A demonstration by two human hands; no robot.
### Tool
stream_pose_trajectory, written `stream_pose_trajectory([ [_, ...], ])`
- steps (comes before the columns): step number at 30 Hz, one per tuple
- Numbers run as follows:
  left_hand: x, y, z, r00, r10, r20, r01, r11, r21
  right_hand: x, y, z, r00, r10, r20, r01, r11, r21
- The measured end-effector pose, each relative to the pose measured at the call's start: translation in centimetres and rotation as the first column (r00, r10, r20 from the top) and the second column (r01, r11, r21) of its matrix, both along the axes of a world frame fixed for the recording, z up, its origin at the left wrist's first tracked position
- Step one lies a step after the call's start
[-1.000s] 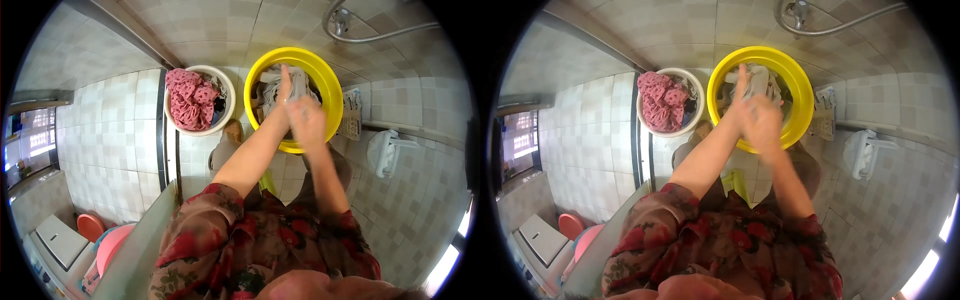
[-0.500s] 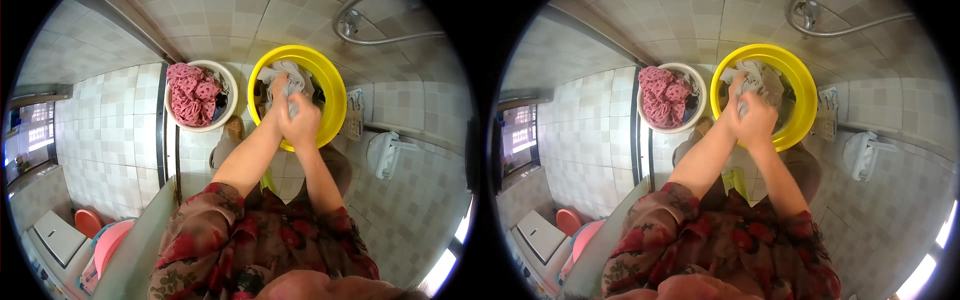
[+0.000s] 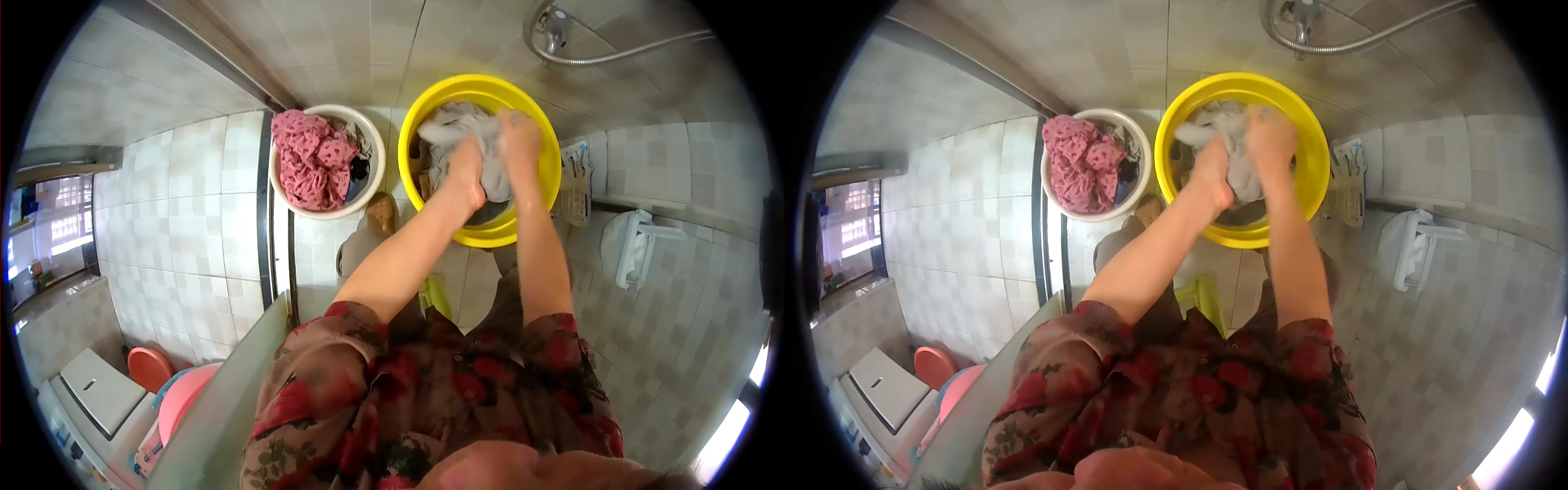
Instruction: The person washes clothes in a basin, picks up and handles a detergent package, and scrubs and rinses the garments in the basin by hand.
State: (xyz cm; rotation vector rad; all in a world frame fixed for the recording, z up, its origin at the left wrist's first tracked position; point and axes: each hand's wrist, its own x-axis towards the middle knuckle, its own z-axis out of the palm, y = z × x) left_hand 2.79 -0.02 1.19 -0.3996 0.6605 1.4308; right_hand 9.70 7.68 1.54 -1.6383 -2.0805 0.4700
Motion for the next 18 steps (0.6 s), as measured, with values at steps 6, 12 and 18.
stream_pose_trajectory([
  [6,-0.2,0.3,1.6,0.967,-0.201,-0.158,0.236,0.94,0.247,4.9,3.0,-0.7,0.871,-0.057,-0.487,-0.074,0.967,-0.245],
  [12,0.0,0.9,1.1,0.845,-0.324,-0.425,0.31,0.945,-0.104,6.5,4.5,0.5,0.113,-0.643,-0.757,-0.34,0.691,-0.638],
  [18,-1.0,1.6,2.3,0.956,-0.253,-0.15,0.257,0.966,0.006,3.1,0.4,-0.3,0.412,-0.422,-0.808,-0.237,0.806,-0.542],
])
